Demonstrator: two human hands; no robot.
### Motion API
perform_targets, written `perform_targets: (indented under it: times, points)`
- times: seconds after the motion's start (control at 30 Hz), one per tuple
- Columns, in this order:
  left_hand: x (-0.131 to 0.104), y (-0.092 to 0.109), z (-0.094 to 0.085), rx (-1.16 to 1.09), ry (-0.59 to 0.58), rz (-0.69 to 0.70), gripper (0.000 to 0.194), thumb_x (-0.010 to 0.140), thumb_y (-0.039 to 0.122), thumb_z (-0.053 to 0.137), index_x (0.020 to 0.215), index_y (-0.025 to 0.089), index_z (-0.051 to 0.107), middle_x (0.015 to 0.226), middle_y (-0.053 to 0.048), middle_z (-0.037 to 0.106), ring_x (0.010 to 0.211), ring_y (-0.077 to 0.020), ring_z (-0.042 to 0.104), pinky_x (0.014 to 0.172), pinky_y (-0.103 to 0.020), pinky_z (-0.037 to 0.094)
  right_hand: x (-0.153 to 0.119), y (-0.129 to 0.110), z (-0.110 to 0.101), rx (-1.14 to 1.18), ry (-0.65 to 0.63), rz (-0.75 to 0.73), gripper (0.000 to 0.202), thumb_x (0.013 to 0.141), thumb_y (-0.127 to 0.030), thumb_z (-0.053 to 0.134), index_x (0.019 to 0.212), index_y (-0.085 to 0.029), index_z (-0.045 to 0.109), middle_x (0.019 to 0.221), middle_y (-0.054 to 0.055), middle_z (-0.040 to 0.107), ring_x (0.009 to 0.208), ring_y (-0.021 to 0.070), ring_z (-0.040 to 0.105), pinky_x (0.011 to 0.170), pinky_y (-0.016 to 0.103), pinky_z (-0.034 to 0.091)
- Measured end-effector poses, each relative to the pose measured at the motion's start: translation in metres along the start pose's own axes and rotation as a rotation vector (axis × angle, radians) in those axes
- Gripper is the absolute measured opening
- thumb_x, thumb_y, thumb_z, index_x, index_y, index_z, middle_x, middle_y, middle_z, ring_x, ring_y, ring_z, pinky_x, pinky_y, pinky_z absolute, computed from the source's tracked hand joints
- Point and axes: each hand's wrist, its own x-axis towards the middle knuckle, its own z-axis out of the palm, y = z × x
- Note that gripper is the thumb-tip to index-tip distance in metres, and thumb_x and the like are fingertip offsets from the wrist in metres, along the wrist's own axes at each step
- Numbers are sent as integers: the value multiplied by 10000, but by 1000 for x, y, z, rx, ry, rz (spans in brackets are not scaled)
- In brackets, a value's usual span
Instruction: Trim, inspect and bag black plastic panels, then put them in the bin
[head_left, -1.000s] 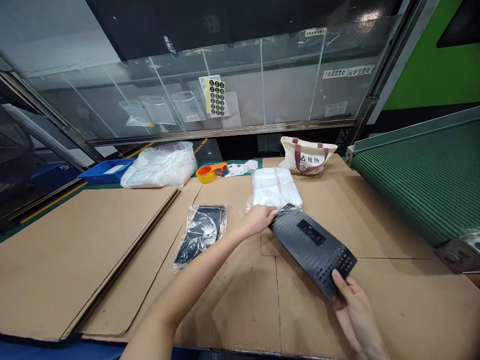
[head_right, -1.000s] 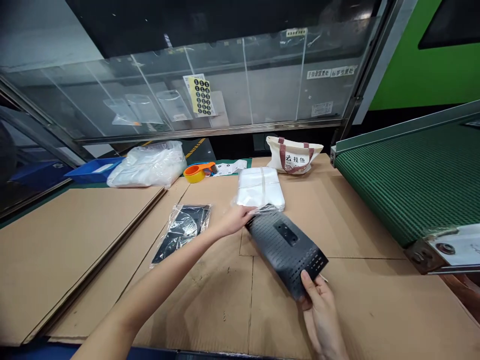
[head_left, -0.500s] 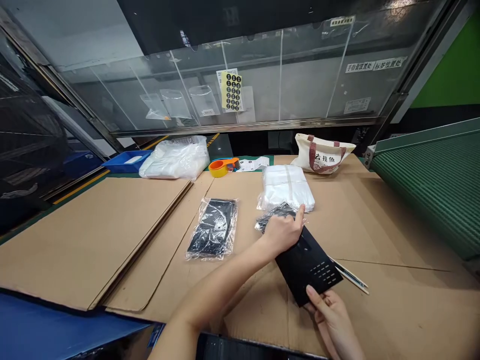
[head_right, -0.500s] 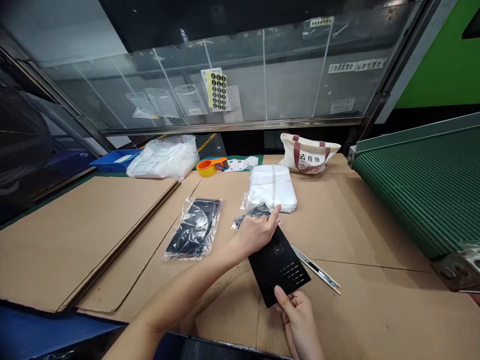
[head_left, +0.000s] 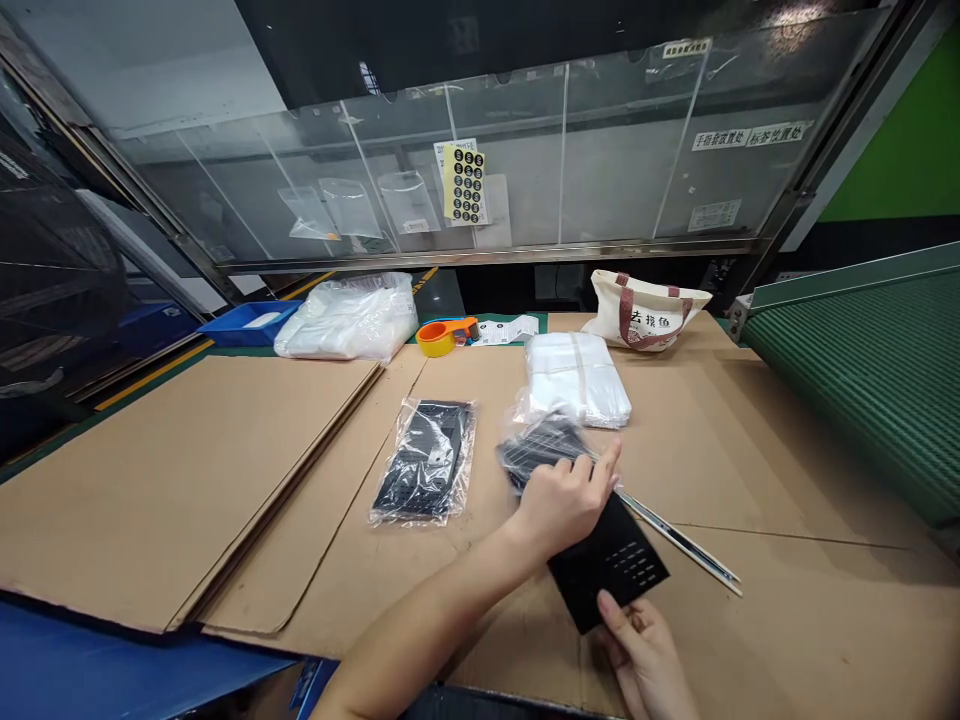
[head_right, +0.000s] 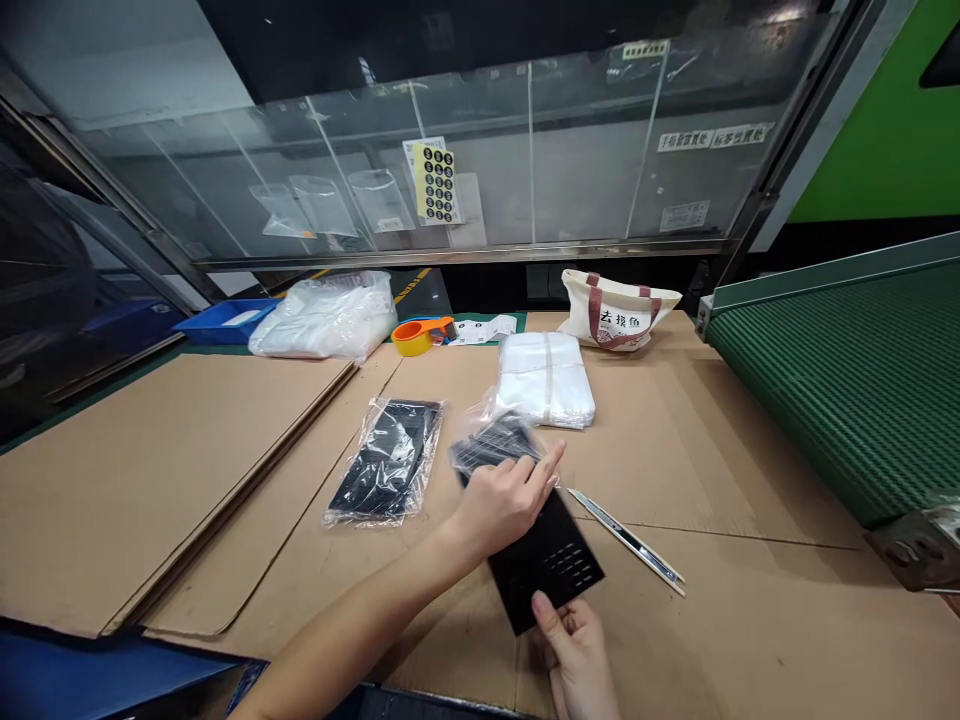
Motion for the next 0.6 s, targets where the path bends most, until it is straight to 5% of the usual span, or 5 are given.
perform_targets:
  times: [0.2,0.3,0.47,0.6]
  points:
    - [0,5,-9,59,136,30,369,988,280,415,1250,131,627,511,17,515,437,-117,527,419,-260,297,-1,3,3,58,4,-96,413,414,-427,923,649,-217,656,665,-20,677,589,122,613,571,220,547]
    - [-4,7,-14,92,125,-10,369,980,293,439,1265,147,621,512,16,508,437,-117,519,436,-264,306,-1,7,3,-46,-53,-15,379,451,-409,917,619,-196,653,667,8,689,609,141,630,574,233,552]
    - [-16,12,-17,44,68,-12,393,993,309,404,1320,171,573,563,12,524,449,-115,528,389,-265,260,1,4,1,59,-6,-181,359,521,-437,890,712,-205,694,747,11,717,728,149,657,726,258,561]
    - [-23,20,-21,-5,82,46,409,991,300,410,1319,105,557,539,32,485,425,-107,505,385,-256,294,3,-1,4,-74,-127,-51,350,482,-352,918,654,-158,683,653,22,687,631,141,628,641,245,545]
